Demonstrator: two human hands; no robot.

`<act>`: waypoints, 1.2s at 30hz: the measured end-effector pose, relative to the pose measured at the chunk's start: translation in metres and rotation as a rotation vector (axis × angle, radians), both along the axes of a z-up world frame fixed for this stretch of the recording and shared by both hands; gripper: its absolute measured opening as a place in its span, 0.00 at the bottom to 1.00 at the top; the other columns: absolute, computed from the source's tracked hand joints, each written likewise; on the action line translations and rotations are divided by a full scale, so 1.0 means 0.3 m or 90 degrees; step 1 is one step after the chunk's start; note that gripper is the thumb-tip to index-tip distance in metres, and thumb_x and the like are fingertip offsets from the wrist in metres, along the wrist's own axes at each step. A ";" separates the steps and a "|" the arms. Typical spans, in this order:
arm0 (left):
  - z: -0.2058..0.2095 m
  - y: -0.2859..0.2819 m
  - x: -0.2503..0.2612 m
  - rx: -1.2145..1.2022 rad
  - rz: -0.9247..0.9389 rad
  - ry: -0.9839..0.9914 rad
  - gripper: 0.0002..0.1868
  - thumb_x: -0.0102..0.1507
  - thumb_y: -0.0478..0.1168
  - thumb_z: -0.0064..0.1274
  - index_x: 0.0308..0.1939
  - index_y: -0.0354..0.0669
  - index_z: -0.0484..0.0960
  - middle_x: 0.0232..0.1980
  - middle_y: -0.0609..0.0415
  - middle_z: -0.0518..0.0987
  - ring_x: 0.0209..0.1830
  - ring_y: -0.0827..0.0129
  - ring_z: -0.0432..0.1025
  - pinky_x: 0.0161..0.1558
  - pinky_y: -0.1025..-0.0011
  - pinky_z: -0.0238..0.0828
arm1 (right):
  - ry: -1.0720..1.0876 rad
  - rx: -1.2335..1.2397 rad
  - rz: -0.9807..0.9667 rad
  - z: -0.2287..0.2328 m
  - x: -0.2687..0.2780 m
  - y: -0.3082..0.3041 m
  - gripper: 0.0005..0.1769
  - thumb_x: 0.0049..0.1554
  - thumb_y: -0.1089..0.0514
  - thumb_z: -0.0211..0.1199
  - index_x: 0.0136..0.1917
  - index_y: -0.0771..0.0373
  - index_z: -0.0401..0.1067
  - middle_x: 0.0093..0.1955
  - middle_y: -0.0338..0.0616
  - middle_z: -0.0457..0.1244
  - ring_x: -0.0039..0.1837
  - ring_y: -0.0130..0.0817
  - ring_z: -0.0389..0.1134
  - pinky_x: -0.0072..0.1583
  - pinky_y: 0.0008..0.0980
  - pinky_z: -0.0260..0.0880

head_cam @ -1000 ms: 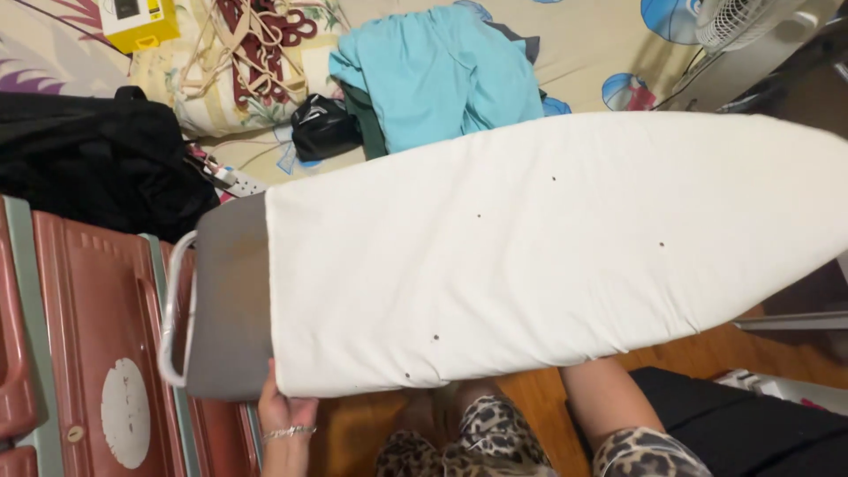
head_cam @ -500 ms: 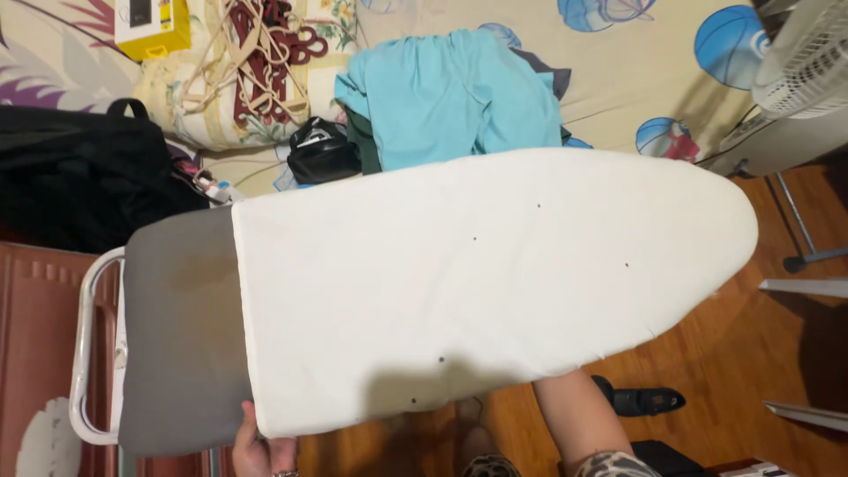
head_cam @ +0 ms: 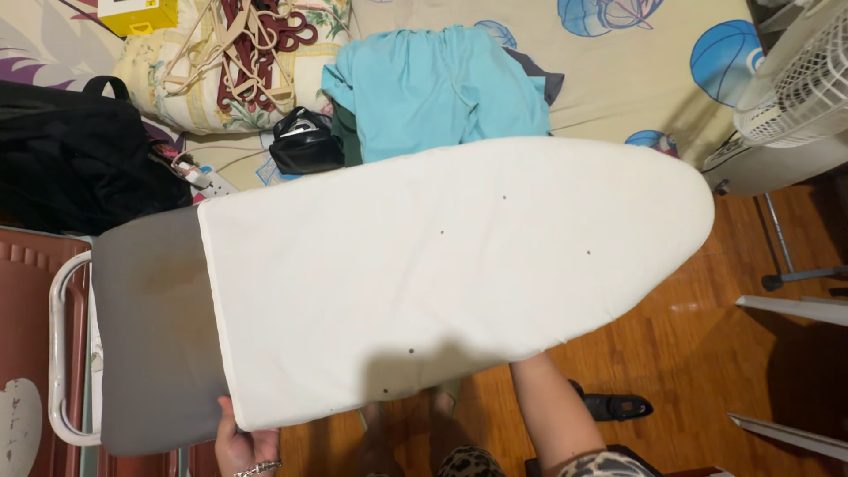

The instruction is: Fitting a cover onto a small ironing board and sorting clothes to prepare for ironing.

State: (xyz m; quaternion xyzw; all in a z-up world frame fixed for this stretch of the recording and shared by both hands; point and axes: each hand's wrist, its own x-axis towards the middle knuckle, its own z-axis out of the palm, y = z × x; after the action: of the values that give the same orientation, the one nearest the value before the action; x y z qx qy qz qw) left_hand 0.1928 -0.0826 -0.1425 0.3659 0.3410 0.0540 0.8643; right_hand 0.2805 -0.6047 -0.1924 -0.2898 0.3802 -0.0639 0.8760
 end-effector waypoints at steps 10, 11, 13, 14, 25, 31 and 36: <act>0.370 -0.070 0.044 0.104 -0.099 0.252 0.35 0.67 0.68 0.34 0.61 0.45 0.73 0.61 0.51 0.79 0.61 0.61 0.73 0.61 0.53 0.69 | -0.007 -0.006 -0.014 0.013 -0.152 -0.235 0.37 0.63 0.33 0.44 0.75 0.59 0.61 0.74 0.42 0.61 0.71 0.41 0.65 0.65 0.46 0.71; 0.393 -0.036 0.048 0.189 -0.378 0.425 0.43 0.66 0.70 0.21 0.57 0.41 0.80 0.56 0.46 0.83 0.58 0.57 0.76 0.60 0.57 0.69 | 0.073 -0.210 -0.098 0.068 -0.203 -0.345 0.29 0.66 0.38 0.46 0.69 0.59 0.63 0.65 0.41 0.62 0.61 0.36 0.64 0.58 0.41 0.71; 0.452 -0.002 0.088 0.272 -0.661 0.585 0.54 0.65 0.73 0.09 0.52 0.37 0.86 0.50 0.41 0.87 0.56 0.52 0.79 0.59 0.61 0.70 | 0.148 -0.419 -0.186 0.267 -0.184 -0.424 0.21 0.68 0.43 0.49 0.63 0.60 0.64 0.56 0.40 0.63 0.52 0.32 0.64 0.50 0.36 0.70; 0.487 0.000 0.123 0.539 -0.643 0.487 0.42 0.66 0.67 0.29 0.47 0.34 0.86 0.43 0.38 0.86 0.47 0.48 0.80 0.52 0.56 0.74 | 0.091 -0.696 -0.185 0.411 -0.116 -0.392 0.17 0.71 0.50 0.51 0.65 0.64 0.64 0.59 0.43 0.64 0.56 0.32 0.66 0.56 0.35 0.71; 0.473 -0.488 0.546 1.274 -0.587 -0.028 0.53 0.62 0.73 0.42 0.80 0.47 0.45 0.84 0.45 0.39 0.82 0.45 0.32 0.73 0.39 0.25 | -0.095 -1.377 0.514 0.680 0.379 0.380 0.41 0.64 0.34 0.49 0.85 0.45 0.44 0.87 0.48 0.35 0.85 0.64 0.30 0.75 0.72 0.30; 0.393 -0.479 0.546 1.265 -0.652 0.095 0.55 0.60 0.76 0.38 0.81 0.53 0.39 0.84 0.47 0.32 0.82 0.47 0.27 0.74 0.42 0.20 | -0.033 -1.326 0.599 0.597 0.398 0.394 0.39 0.62 0.34 0.47 0.83 0.41 0.45 0.87 0.46 0.36 0.85 0.59 0.31 0.76 0.68 0.31; 0.424 -0.487 0.564 1.231 -0.701 0.110 0.56 0.60 0.76 0.39 0.81 0.54 0.37 0.85 0.46 0.31 0.82 0.47 0.26 0.72 0.41 0.18 | -0.022 -1.254 0.623 0.719 0.392 0.399 0.38 0.59 0.39 0.59 0.78 0.46 0.55 0.83 0.45 0.42 0.82 0.56 0.37 0.75 0.63 0.36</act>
State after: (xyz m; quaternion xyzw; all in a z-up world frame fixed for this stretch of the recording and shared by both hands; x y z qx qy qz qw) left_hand 0.3621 -0.2286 -0.0154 0.9882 0.0054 -0.1194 0.0954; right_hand 0.3982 -0.4850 0.0232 -0.9804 -0.0058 0.0105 0.1968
